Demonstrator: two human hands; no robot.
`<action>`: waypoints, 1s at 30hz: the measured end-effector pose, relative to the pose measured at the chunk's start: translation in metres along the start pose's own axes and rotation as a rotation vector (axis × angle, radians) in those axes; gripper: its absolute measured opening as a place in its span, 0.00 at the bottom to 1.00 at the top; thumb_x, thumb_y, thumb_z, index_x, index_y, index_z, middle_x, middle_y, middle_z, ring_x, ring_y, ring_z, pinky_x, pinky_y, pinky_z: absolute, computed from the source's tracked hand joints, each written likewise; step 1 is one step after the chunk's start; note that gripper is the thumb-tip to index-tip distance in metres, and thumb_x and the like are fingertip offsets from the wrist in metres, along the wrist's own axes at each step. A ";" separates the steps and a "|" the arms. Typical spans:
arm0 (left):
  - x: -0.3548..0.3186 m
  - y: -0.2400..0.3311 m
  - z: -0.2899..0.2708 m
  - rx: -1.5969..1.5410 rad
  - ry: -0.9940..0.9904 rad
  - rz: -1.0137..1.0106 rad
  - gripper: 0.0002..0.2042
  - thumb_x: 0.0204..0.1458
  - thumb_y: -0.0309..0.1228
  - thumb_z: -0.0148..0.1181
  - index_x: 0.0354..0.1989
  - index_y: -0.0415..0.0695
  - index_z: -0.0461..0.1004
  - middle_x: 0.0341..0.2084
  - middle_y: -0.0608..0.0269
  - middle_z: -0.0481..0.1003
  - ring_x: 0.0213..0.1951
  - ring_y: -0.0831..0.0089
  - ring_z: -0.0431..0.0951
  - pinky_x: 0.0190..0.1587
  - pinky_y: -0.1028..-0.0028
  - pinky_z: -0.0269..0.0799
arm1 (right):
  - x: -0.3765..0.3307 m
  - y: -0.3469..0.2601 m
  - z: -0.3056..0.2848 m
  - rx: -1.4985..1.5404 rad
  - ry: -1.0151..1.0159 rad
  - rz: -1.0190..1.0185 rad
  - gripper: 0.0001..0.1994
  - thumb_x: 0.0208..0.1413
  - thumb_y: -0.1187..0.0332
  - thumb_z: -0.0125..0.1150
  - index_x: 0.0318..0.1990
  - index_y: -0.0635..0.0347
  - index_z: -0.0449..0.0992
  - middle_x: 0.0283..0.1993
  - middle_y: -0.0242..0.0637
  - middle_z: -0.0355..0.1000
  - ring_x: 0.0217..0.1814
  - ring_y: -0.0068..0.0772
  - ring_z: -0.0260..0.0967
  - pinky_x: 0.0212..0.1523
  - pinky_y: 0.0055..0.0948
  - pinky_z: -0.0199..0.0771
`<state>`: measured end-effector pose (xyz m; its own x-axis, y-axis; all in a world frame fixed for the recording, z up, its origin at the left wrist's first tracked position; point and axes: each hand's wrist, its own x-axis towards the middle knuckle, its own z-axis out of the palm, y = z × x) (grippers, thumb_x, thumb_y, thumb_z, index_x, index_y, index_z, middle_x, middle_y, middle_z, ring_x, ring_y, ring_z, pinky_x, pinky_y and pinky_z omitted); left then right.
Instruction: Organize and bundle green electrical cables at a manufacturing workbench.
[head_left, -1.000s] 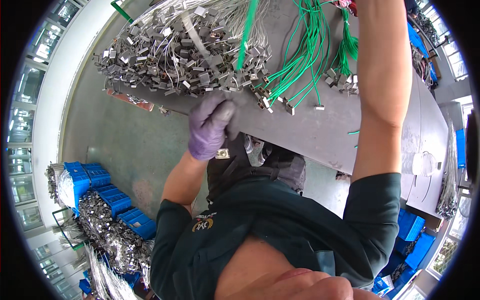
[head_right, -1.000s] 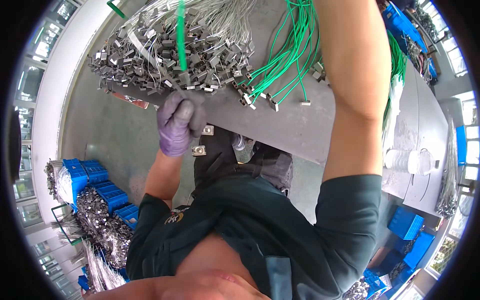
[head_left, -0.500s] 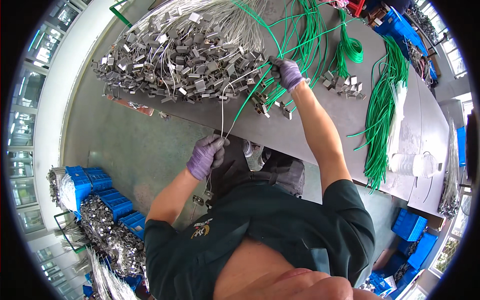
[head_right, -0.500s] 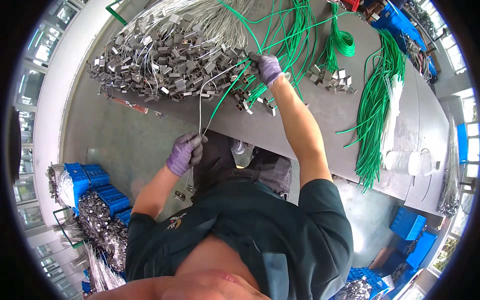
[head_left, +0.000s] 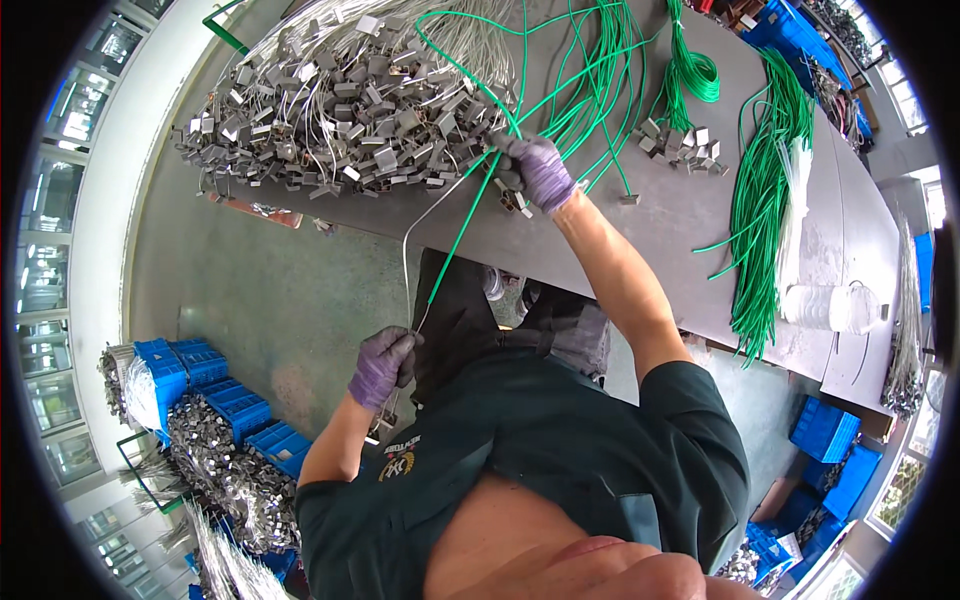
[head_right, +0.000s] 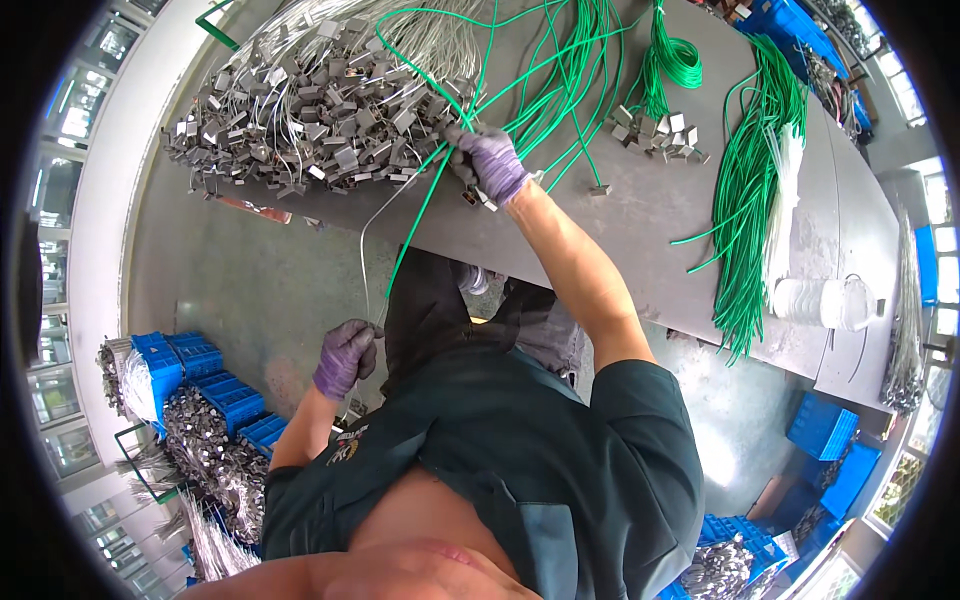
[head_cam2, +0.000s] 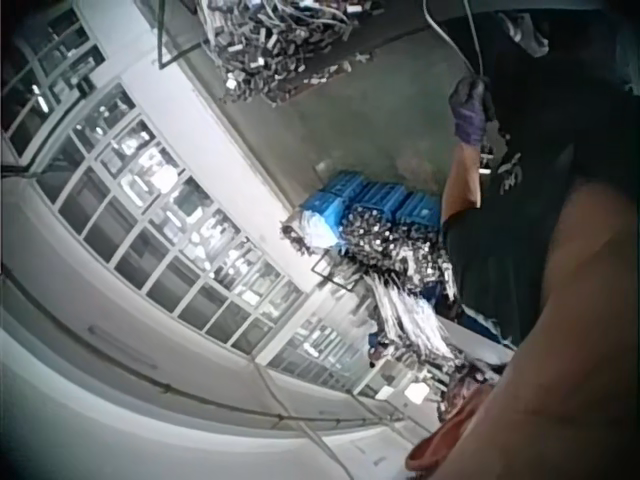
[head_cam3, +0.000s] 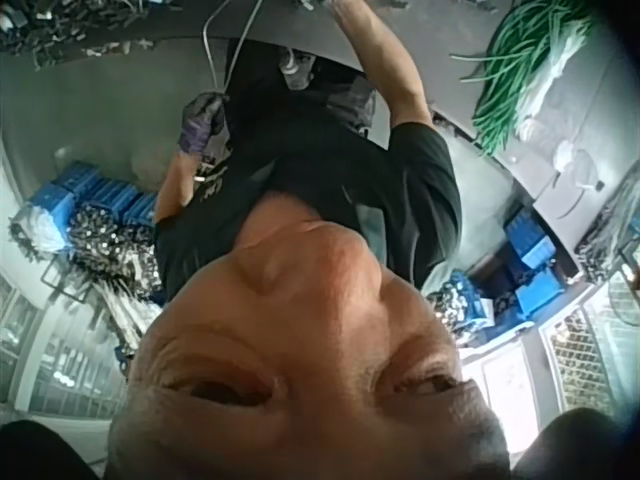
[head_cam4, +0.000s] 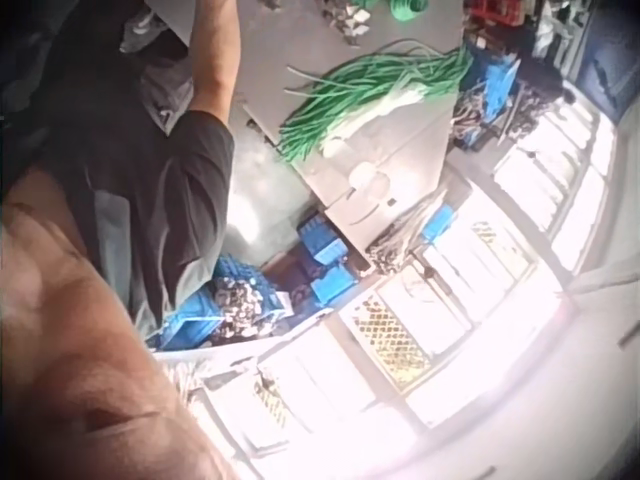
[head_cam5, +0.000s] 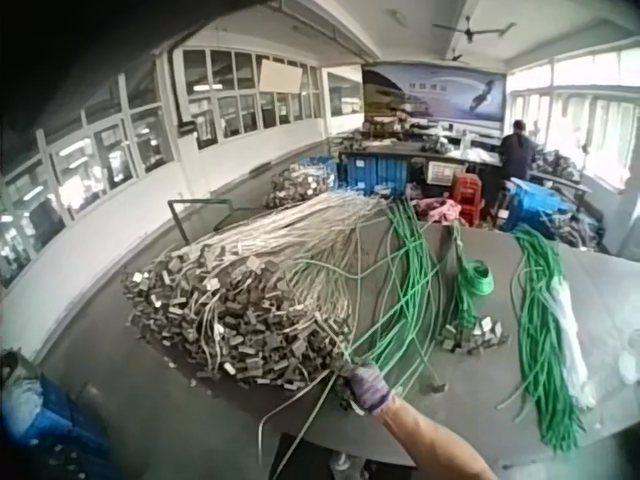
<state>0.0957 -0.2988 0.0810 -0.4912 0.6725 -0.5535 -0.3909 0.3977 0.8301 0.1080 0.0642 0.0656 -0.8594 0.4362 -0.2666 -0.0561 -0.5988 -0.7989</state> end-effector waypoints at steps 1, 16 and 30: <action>-0.004 -0.005 -0.003 -0.013 -0.004 -0.007 0.13 0.55 0.36 0.52 0.36 0.36 0.69 0.09 0.69 0.59 0.09 0.82 0.55 0.12 0.79 0.50 | -0.005 -0.005 0.004 0.071 0.001 -0.054 0.07 0.53 0.68 0.56 0.33 0.62 0.72 0.16 0.31 0.63 0.11 0.23 0.58 0.10 0.22 0.52; -0.011 -0.069 -0.015 0.260 0.165 0.310 0.17 0.54 0.26 0.50 0.54 0.40 0.64 0.15 0.68 0.64 0.14 0.81 0.62 0.17 0.80 0.58 | -0.044 0.025 0.030 -0.458 0.035 -0.051 0.16 0.47 0.59 0.65 0.19 0.61 0.70 0.14 0.29 0.65 0.12 0.21 0.61 0.12 0.22 0.58; 0.024 -0.036 0.009 0.532 0.289 0.636 0.20 0.53 0.30 0.54 0.55 0.43 0.65 0.47 0.51 0.72 0.47 0.64 0.75 0.46 0.70 0.70 | -0.027 0.061 0.012 -0.131 -0.146 -0.172 0.16 0.61 0.57 0.46 0.34 0.62 0.70 0.37 0.44 0.74 0.30 0.30 0.73 0.21 0.17 0.66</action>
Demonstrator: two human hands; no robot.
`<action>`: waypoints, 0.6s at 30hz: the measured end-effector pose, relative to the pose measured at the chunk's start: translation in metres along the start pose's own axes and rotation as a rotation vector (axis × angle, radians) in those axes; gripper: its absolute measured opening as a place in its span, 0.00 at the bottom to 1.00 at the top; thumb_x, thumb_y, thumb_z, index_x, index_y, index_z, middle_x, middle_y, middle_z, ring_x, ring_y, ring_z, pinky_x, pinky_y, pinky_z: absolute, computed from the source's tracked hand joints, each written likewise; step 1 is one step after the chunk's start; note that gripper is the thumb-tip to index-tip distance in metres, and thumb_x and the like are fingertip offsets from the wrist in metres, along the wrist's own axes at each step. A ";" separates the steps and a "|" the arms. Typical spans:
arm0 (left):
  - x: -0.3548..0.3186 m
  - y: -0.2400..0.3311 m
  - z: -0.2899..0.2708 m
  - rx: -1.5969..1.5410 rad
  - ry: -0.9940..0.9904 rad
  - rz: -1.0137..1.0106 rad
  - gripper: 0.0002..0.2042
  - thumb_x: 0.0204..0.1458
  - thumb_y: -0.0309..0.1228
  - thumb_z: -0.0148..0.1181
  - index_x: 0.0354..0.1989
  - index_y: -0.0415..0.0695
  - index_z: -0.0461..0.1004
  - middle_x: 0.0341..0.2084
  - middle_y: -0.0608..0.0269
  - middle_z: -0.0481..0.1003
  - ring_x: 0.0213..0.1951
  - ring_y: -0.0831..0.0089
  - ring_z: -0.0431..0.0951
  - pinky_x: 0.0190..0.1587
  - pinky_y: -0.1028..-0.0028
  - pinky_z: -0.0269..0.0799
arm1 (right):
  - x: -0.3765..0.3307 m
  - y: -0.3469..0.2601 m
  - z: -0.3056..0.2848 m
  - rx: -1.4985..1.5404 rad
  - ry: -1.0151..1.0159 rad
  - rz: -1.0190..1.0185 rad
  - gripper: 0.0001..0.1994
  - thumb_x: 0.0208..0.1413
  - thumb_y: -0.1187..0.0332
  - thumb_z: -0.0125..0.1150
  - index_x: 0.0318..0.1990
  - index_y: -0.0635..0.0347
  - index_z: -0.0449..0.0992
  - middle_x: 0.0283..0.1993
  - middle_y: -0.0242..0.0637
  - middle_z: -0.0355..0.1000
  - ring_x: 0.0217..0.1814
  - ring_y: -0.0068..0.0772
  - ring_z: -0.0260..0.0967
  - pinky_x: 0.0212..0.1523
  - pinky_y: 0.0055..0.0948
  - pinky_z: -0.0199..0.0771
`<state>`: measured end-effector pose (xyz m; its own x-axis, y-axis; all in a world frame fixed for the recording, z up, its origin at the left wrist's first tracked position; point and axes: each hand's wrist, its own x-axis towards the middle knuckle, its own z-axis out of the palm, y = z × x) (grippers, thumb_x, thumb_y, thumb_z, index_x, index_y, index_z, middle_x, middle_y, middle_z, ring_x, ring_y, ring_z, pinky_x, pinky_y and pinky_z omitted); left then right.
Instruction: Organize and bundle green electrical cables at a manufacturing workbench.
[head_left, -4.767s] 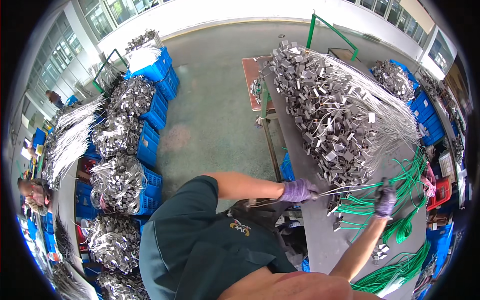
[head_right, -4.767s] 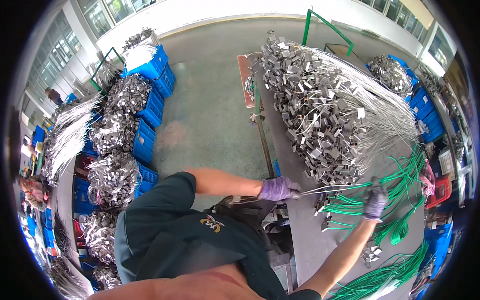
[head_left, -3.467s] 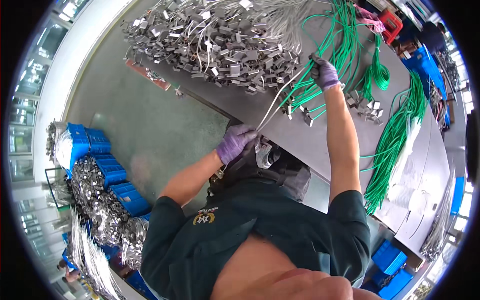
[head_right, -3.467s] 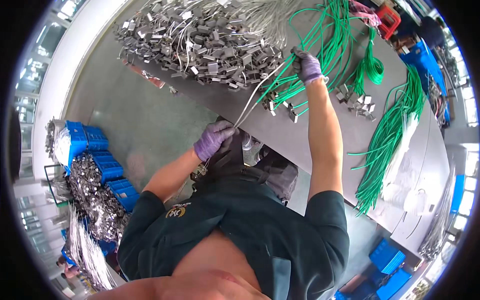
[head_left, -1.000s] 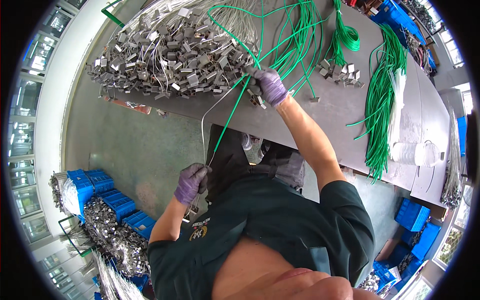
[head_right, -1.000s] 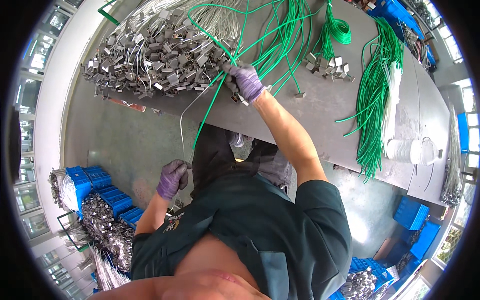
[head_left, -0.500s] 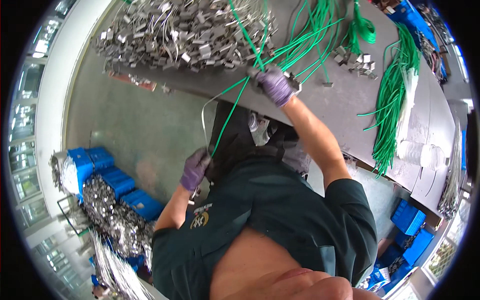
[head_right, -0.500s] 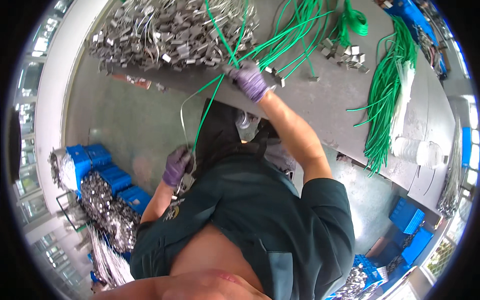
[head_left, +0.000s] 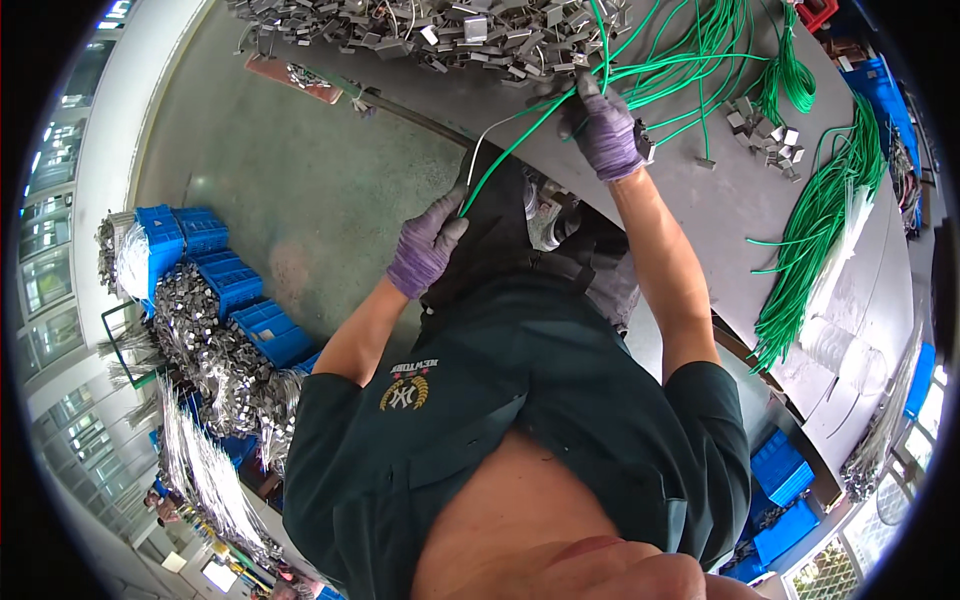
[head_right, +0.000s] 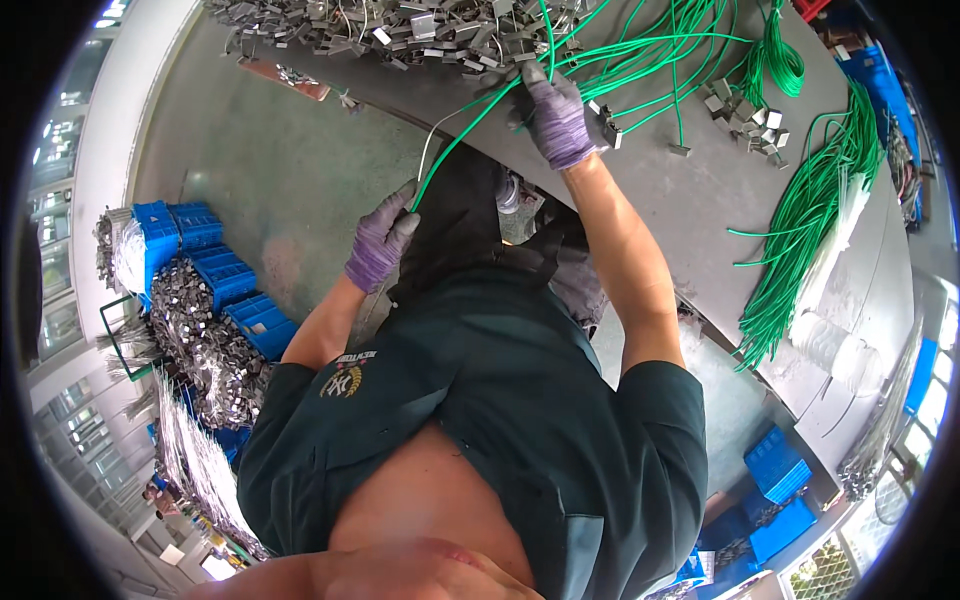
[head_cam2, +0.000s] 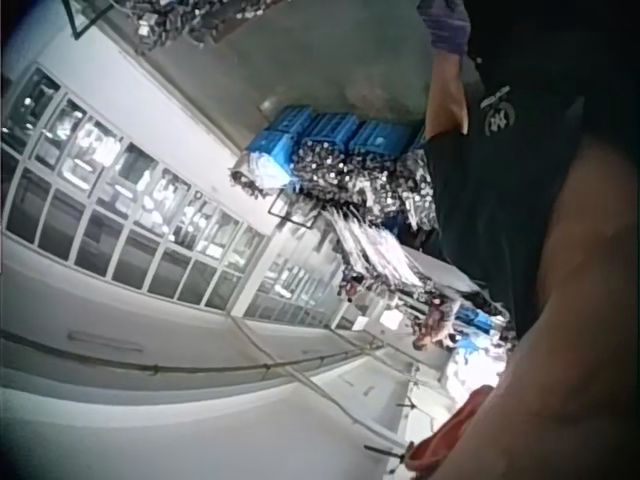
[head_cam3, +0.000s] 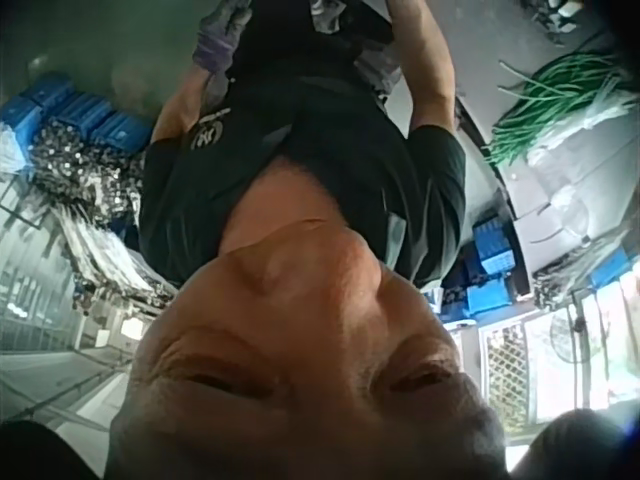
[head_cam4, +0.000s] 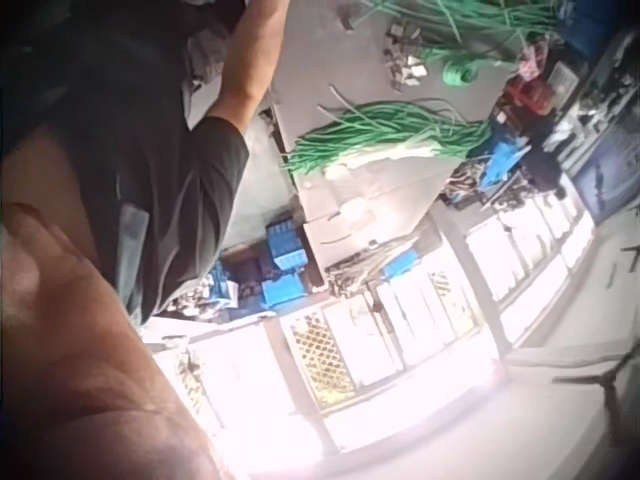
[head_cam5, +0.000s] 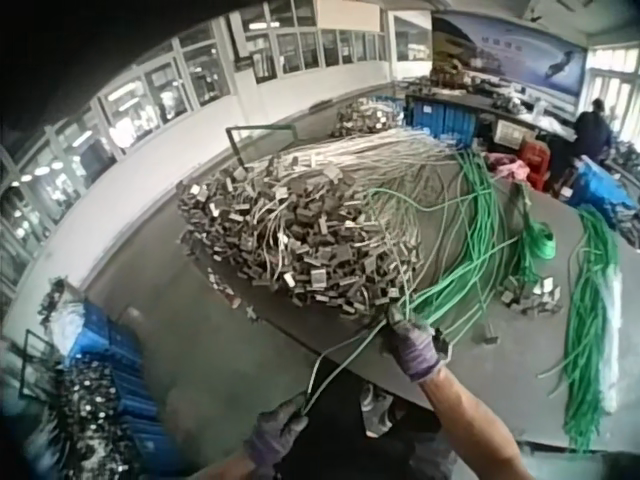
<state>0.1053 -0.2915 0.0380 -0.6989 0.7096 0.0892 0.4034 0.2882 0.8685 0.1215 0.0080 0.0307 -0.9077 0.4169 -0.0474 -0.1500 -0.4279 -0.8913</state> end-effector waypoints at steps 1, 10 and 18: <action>-0.003 -0.004 0.001 -0.031 -0.018 -0.042 0.19 0.53 0.30 0.54 0.55 0.42 0.65 0.47 0.51 0.72 0.48 0.64 0.75 0.47 0.71 0.69 | -0.005 0.000 0.010 0.127 -0.077 -0.033 0.16 0.60 0.56 0.46 0.35 0.62 0.69 0.39 0.46 0.73 0.31 0.34 0.73 0.22 0.18 0.68; -0.004 0.000 -0.001 -0.102 -0.075 -0.099 0.17 0.52 0.27 0.56 0.52 0.40 0.69 0.46 0.52 0.73 0.48 0.66 0.74 0.50 0.72 0.68 | -0.006 0.005 0.011 0.088 -0.124 -0.015 0.23 0.59 0.47 0.43 0.34 0.62 0.68 0.31 0.48 0.74 0.30 0.40 0.74 0.23 0.25 0.72; 0.003 0.001 -0.002 -0.160 -0.073 -0.170 0.16 0.51 0.26 0.57 0.49 0.40 0.71 0.43 0.52 0.75 0.46 0.66 0.76 0.48 0.72 0.69 | -0.017 0.023 0.018 0.243 -0.104 0.136 0.25 0.57 0.45 0.45 0.39 0.64 0.68 0.33 0.49 0.74 0.33 0.41 0.75 0.22 0.28 0.74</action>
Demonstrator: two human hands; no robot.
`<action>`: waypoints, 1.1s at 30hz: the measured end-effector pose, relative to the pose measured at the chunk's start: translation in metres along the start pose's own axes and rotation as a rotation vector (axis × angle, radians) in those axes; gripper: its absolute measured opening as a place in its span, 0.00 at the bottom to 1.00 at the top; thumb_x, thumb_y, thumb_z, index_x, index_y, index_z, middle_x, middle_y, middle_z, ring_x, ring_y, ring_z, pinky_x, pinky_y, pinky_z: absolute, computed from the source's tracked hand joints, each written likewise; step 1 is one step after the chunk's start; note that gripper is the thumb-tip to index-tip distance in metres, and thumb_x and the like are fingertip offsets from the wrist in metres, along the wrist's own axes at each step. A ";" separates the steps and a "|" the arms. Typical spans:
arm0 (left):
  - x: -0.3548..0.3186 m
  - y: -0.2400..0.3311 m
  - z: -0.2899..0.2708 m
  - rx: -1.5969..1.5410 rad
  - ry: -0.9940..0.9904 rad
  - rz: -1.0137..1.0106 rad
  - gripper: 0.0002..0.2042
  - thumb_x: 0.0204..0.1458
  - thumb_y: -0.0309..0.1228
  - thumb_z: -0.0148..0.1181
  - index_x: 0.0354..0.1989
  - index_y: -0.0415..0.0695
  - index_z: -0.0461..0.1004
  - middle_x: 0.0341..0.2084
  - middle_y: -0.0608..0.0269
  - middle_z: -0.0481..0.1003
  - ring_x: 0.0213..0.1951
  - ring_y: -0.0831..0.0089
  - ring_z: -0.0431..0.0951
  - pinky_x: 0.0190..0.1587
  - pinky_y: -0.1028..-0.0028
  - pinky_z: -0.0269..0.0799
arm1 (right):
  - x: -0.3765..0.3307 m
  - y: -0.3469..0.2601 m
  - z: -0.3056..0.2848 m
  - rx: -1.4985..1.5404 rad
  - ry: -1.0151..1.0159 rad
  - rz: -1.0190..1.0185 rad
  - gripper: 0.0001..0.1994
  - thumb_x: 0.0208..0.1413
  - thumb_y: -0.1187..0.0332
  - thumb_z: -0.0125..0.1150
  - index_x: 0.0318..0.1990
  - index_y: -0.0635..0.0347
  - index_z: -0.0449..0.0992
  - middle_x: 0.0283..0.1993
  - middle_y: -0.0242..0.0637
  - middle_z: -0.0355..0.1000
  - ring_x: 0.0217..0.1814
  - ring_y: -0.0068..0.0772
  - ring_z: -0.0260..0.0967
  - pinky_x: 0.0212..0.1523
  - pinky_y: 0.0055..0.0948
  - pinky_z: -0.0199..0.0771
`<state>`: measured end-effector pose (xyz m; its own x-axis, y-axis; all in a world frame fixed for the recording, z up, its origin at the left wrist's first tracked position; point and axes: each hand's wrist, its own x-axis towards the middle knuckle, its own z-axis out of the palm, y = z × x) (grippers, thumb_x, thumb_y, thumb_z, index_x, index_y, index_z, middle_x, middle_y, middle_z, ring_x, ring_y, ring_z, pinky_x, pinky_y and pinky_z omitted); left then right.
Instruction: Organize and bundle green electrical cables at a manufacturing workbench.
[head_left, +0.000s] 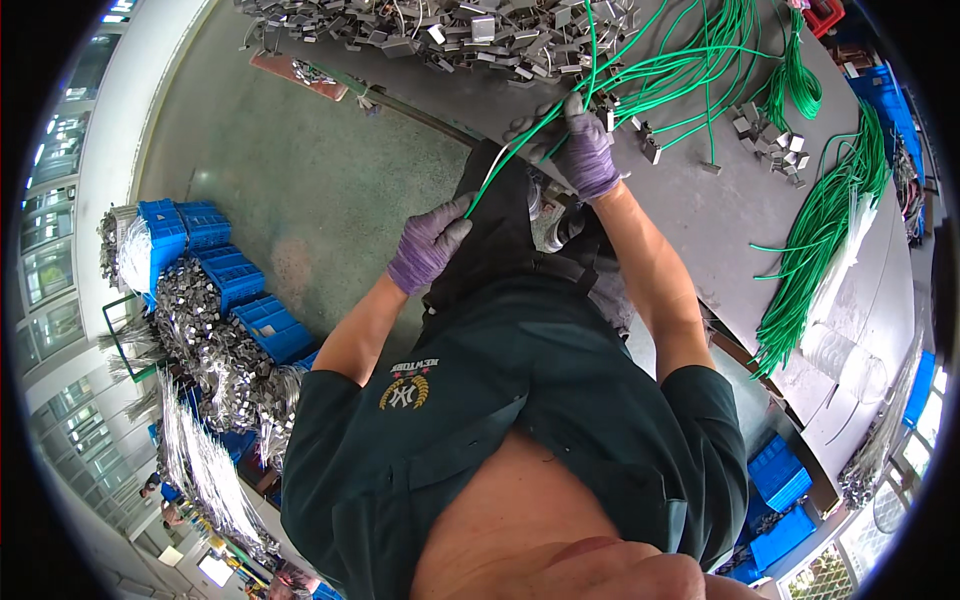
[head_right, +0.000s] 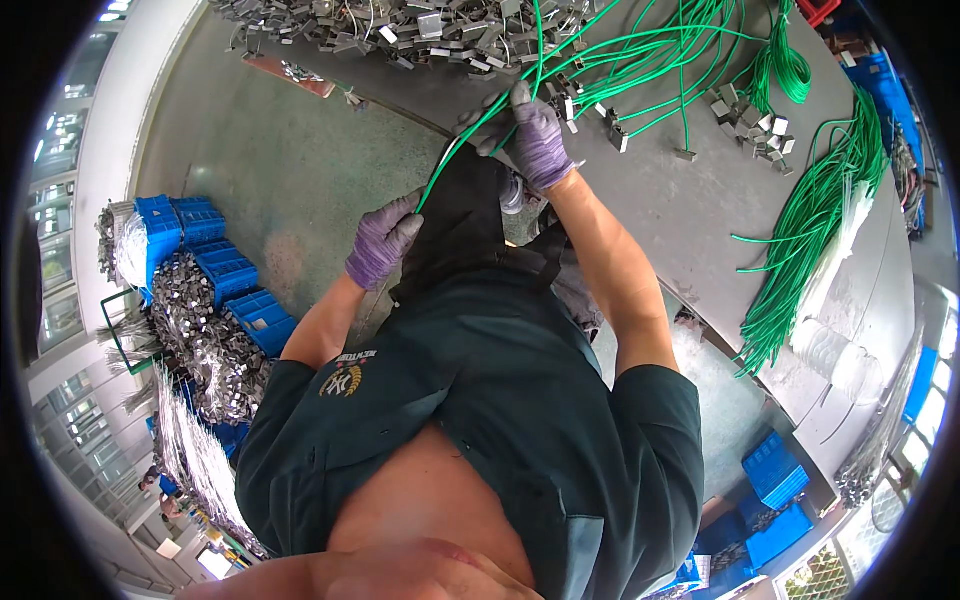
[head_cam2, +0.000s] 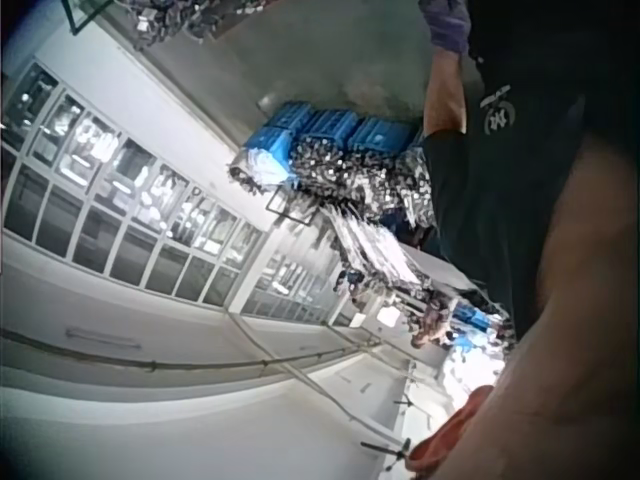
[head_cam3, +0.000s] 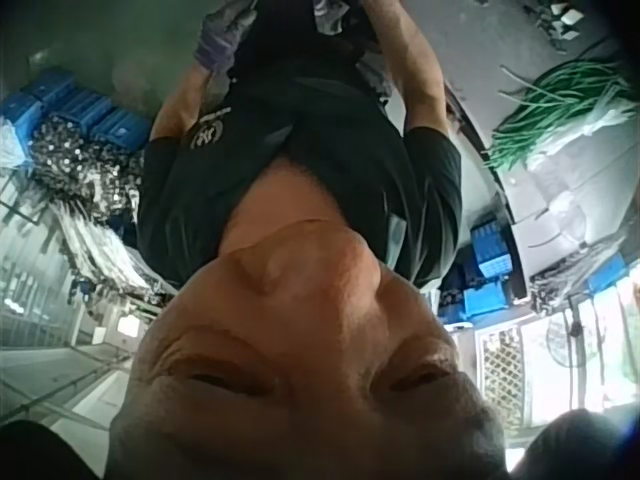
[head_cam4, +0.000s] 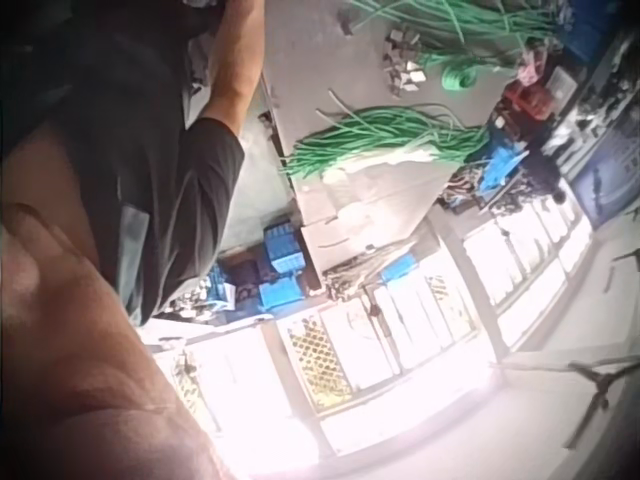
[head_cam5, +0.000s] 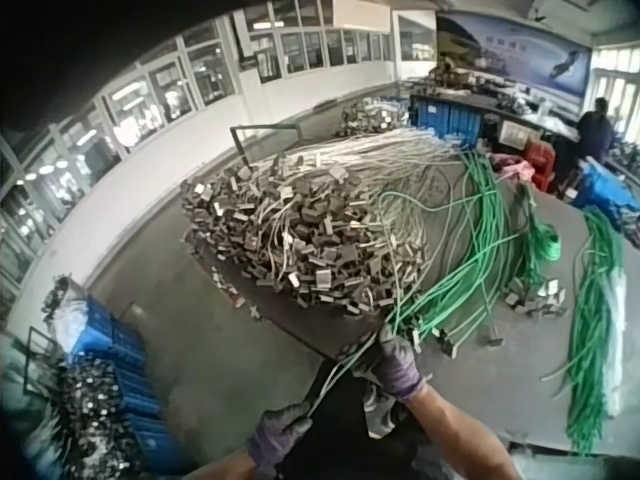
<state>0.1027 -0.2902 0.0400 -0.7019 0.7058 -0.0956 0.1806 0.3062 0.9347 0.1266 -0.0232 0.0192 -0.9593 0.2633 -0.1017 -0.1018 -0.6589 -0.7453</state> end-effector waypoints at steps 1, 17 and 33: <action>0.001 -0.001 -0.002 0.084 -0.001 0.118 0.15 0.51 0.26 0.57 0.49 0.40 0.71 0.42 0.52 0.75 0.44 0.66 0.76 0.47 0.72 0.70 | 0.000 -0.001 -0.007 -0.014 -0.005 0.035 0.24 0.58 0.47 0.45 0.39 0.65 0.68 0.34 0.50 0.74 0.32 0.41 0.75 0.21 0.28 0.75; 0.037 0.033 -0.003 -0.259 -0.105 -0.224 0.08 0.55 0.29 0.53 0.38 0.41 0.74 0.12 0.72 0.61 0.12 0.86 0.57 0.15 0.81 0.52 | -0.017 -0.020 0.031 -0.385 -0.017 0.210 0.16 0.54 0.55 0.57 0.33 0.62 0.74 0.24 0.35 0.73 0.16 0.18 0.62 0.17 0.17 0.62; 0.051 0.039 -0.014 -0.326 -0.285 -0.216 0.10 0.56 0.31 0.50 0.37 0.37 0.73 0.13 0.69 0.66 0.13 0.84 0.63 0.17 0.82 0.57 | 0.016 -0.036 0.013 -0.542 0.045 -0.300 0.13 0.53 0.61 0.58 0.34 0.64 0.76 0.16 0.31 0.68 0.11 0.15 0.58 0.12 0.14 0.52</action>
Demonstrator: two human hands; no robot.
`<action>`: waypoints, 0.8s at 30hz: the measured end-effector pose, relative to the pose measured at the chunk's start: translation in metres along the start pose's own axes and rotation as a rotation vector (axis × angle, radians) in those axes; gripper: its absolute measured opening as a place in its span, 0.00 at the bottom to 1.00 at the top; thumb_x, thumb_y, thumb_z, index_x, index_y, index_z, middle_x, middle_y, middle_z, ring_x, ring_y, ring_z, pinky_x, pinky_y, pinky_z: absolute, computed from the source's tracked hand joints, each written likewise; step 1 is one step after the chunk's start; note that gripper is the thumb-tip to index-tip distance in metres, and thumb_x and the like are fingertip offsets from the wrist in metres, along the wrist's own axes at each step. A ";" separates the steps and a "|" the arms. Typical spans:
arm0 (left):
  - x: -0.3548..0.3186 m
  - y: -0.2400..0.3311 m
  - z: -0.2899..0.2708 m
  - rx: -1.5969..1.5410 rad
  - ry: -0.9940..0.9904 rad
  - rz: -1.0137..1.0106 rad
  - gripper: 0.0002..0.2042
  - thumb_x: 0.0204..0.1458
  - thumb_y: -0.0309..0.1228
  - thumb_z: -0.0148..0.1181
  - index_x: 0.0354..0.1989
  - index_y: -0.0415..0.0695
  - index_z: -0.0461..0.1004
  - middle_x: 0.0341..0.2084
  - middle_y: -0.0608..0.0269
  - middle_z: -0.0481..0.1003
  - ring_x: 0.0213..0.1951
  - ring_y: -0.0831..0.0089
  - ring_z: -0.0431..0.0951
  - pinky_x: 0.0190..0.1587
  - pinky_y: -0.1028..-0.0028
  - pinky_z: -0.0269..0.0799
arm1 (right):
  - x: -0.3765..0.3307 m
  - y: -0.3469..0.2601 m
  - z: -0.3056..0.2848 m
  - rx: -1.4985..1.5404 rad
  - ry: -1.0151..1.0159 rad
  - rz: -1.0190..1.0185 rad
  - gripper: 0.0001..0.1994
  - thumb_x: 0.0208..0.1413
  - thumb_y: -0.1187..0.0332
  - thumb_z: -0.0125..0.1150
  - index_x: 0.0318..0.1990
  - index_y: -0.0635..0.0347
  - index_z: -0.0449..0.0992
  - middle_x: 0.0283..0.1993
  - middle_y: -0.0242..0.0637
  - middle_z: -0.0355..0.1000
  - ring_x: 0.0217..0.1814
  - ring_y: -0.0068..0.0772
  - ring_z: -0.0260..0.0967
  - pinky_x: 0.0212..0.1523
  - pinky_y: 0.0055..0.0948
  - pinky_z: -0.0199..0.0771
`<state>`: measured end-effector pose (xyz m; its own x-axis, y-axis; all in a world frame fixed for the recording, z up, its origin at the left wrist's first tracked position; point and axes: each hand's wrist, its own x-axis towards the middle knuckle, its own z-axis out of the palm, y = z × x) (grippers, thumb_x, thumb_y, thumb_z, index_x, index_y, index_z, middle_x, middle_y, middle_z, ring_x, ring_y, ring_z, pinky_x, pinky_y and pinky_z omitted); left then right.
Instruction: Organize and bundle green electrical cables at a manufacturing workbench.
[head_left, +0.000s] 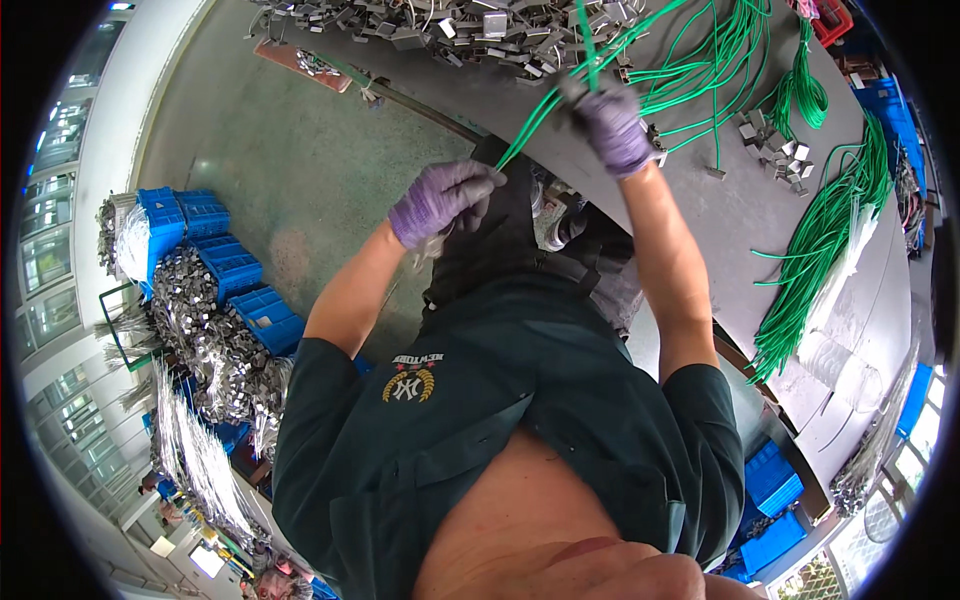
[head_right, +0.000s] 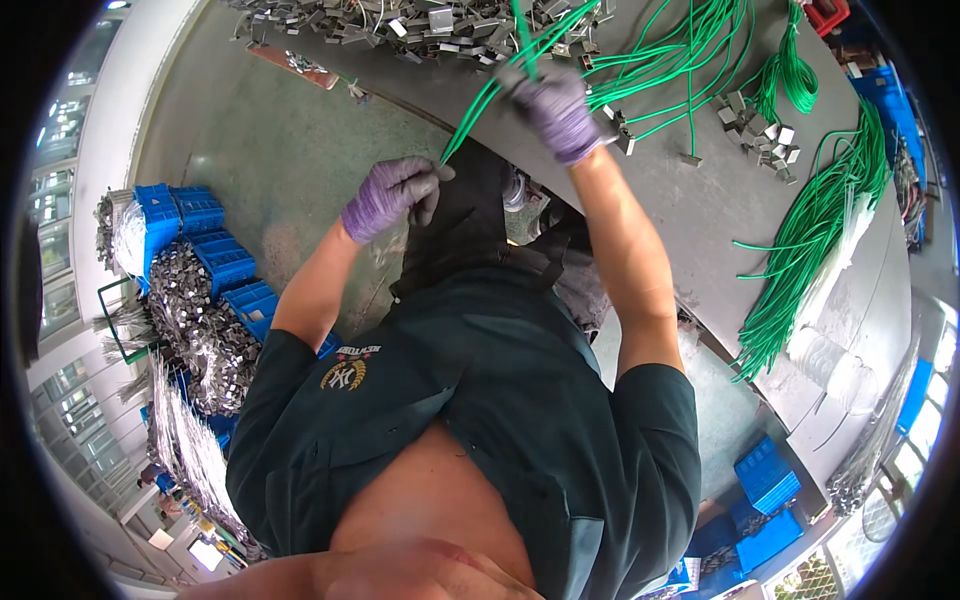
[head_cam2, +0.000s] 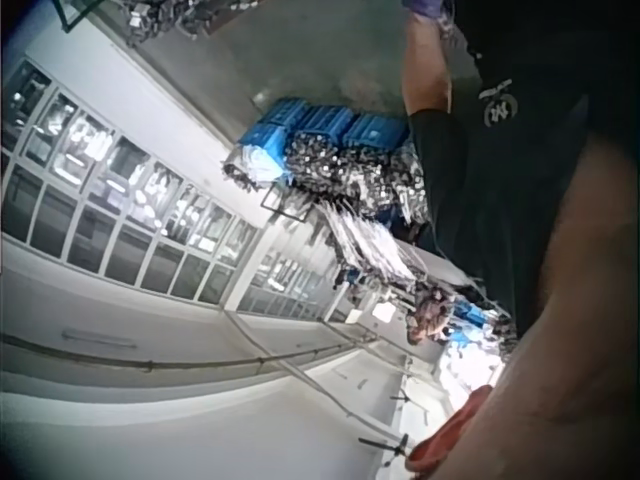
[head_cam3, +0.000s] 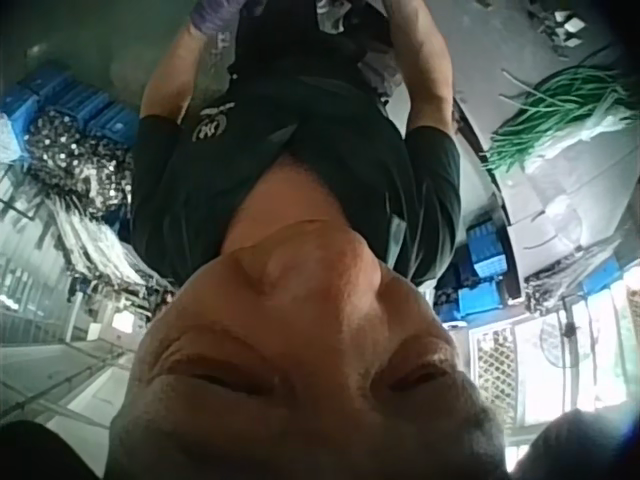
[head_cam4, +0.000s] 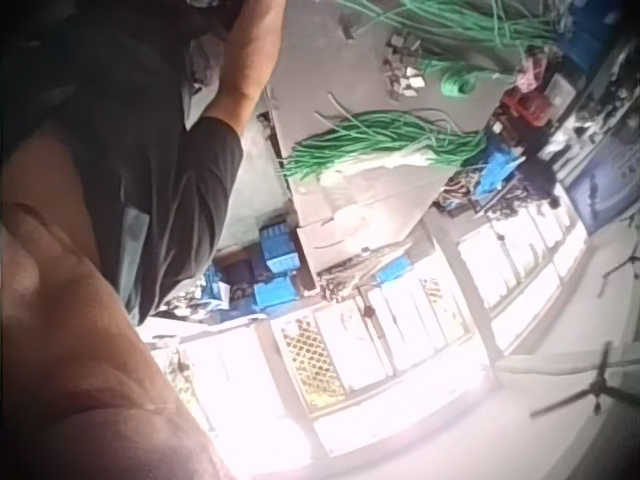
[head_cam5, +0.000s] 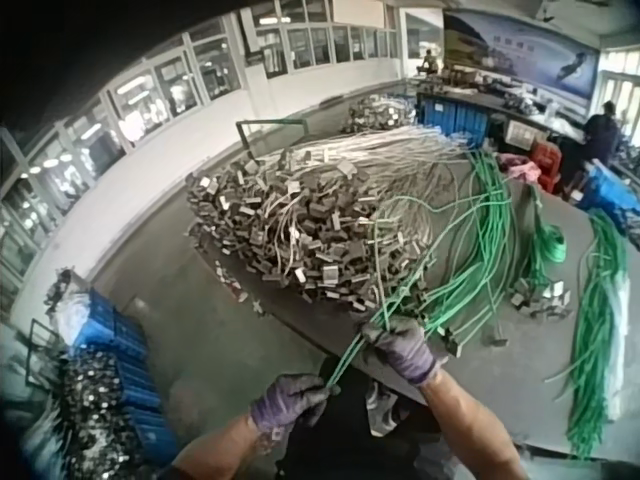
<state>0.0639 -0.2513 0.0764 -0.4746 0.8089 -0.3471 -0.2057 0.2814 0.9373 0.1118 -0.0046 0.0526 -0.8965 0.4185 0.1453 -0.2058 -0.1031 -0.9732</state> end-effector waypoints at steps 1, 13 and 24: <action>-0.001 -0.014 -0.008 0.074 -0.019 0.078 0.10 0.56 0.31 0.50 0.36 0.37 0.73 0.13 0.69 0.67 0.14 0.83 0.64 0.17 0.82 0.58 | 0.008 -0.010 -0.016 -0.051 0.058 0.081 0.13 0.53 0.60 0.59 0.32 0.63 0.76 0.14 0.30 0.67 0.11 0.16 0.57 0.12 0.15 0.52; -0.012 -0.038 -0.004 0.083 0.024 -0.145 0.09 0.56 0.30 0.48 0.34 0.40 0.73 0.12 0.69 0.66 0.12 0.82 0.64 0.16 0.81 0.57 | -0.018 0.000 0.017 0.143 -0.014 0.354 0.10 0.55 0.63 0.56 0.32 0.62 0.74 0.14 0.30 0.64 0.10 0.17 0.55 0.10 0.17 0.49; -0.015 -0.024 -0.012 0.158 -0.223 -0.106 0.08 0.55 0.30 0.49 0.39 0.40 0.70 0.19 0.67 0.70 0.20 0.81 0.70 0.21 0.79 0.66 | -0.003 -0.024 0.007 -0.079 0.021 0.239 0.10 0.51 0.63 0.61 0.27 0.62 0.75 0.13 0.28 0.64 0.11 0.17 0.58 0.12 0.19 0.54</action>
<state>0.0658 -0.2759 0.0584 -0.2537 0.8595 -0.4436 -0.1000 0.4329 0.8959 0.1164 -0.0101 0.0766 -0.9075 0.4095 -0.0934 0.0429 -0.1307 -0.9905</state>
